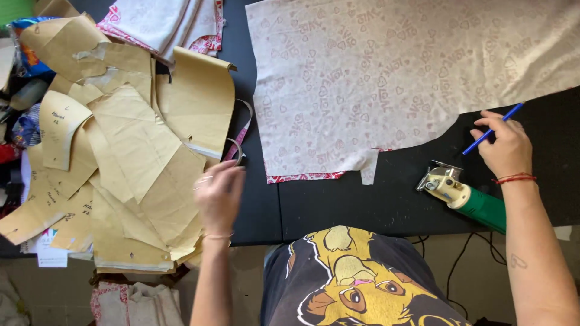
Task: Tracing paper patterns onto fabric and cutting them out using an electric rotary cutter
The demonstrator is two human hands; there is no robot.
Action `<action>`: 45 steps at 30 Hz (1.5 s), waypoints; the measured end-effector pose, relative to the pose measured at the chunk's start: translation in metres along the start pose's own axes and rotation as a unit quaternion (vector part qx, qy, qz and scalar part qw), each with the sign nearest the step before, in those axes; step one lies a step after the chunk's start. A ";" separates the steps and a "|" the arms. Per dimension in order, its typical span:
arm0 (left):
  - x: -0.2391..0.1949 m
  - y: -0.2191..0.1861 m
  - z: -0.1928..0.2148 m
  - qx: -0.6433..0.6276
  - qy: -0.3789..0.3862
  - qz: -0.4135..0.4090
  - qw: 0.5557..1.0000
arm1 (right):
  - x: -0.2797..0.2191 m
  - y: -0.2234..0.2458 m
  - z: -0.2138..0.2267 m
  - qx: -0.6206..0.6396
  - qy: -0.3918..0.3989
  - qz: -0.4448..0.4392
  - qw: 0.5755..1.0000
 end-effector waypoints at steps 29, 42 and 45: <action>-0.057 0.048 -0.035 0.223 0.078 0.293 0.927 | 0.004 0.154 -0.033 0.370 0.072 0.035 0.926; -0.072 0.090 0.009 0.239 0.122 0.401 0.876 | 0.012 0.220 -0.012 0.298 0.073 0.084 0.948; -0.072 0.110 0.029 0.245 0.078 0.392 0.883 | 0.016 0.230 -0.007 0.303 0.045 0.093 0.947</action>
Point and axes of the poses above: each hand's wrist, its own x-axis towards the middle knuckle, its own z-axis out of the back of the hand, y = z × x, the point moved 1 cm from there along x, towards the middle knuckle
